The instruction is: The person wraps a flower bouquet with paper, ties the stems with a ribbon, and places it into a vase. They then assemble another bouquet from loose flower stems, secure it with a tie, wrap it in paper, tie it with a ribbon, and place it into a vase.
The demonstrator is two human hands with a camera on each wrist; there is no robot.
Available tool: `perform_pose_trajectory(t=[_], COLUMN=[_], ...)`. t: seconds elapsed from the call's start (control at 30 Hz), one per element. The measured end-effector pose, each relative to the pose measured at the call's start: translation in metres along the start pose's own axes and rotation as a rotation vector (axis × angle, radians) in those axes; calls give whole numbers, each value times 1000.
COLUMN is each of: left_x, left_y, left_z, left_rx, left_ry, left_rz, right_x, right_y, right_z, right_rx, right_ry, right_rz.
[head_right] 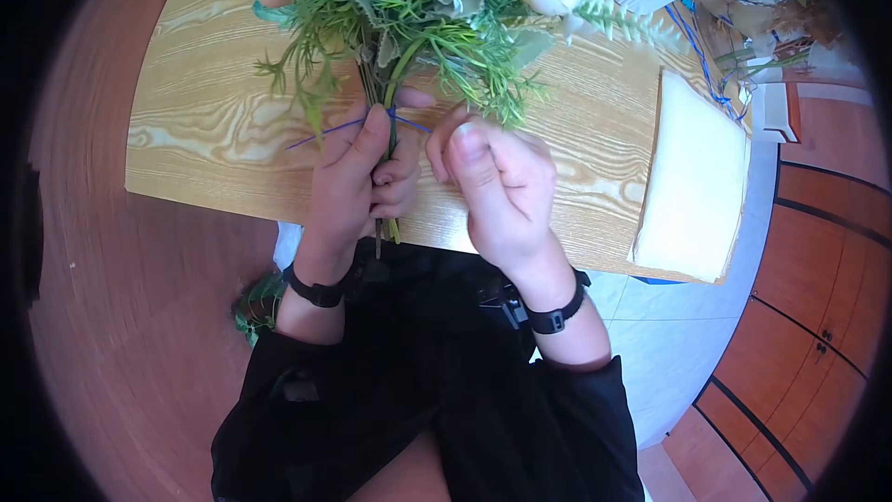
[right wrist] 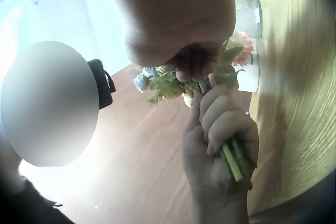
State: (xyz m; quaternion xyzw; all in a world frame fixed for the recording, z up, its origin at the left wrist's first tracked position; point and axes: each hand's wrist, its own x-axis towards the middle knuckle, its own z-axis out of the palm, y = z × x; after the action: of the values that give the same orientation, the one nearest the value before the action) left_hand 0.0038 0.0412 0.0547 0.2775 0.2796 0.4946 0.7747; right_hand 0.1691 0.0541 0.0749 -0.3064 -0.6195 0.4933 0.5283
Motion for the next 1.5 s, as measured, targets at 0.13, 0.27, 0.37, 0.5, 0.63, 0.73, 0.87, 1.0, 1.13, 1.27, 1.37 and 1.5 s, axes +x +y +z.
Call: perform_pose_trajectory(t=[0.13, 0.27, 0.37, 0.5, 0.63, 0.73, 0.87, 1.0, 1.13, 1.27, 1.37, 1.5], left_x=[1, -1, 0, -1, -7, -6, -8, -5, -3, 6, 15, 17], left_y=[2, 0, -2, -6, -3, -8, -7, -10, -14, -21, -34, -32], left_z=[6, -1, -3, -13, -3, -4, 4, 4, -1, 10, -1, 6], left_rx=[-5, -95, -145, -211, -317, -341, -253, -126, 97, 283, 723, 697], left_ry=[108, 69, -22, -177, -127, -194, -164, -95, 5, 211, 324, 379], left_rz=[-10, -23, -4, -38, -137, -131, -91, -15, -4, 202, 367, 403], right_x=[0, -6, -11, -15, -9, -6, -9, -3, -9, -21, -22, -7], right_y=[2, 3, 14, 32, 27, 26, 35, 47, 23, -3, -10, -8], right_z=[11, 9, 4, -1, 4, 3, 7, -4, -1, 9, 17, 24], right_rx=[49, 69, 29, 184, -53, -123, -163, -256, -506, -425, -467, -706], right_ry=[25, 30, -8, 56, 18, -23, -16, -89, 41, 82, 28, 79], right_rz=[-55, -4, 172, 111, 57, 53, 272, 396, 79, 270, 65, -134])
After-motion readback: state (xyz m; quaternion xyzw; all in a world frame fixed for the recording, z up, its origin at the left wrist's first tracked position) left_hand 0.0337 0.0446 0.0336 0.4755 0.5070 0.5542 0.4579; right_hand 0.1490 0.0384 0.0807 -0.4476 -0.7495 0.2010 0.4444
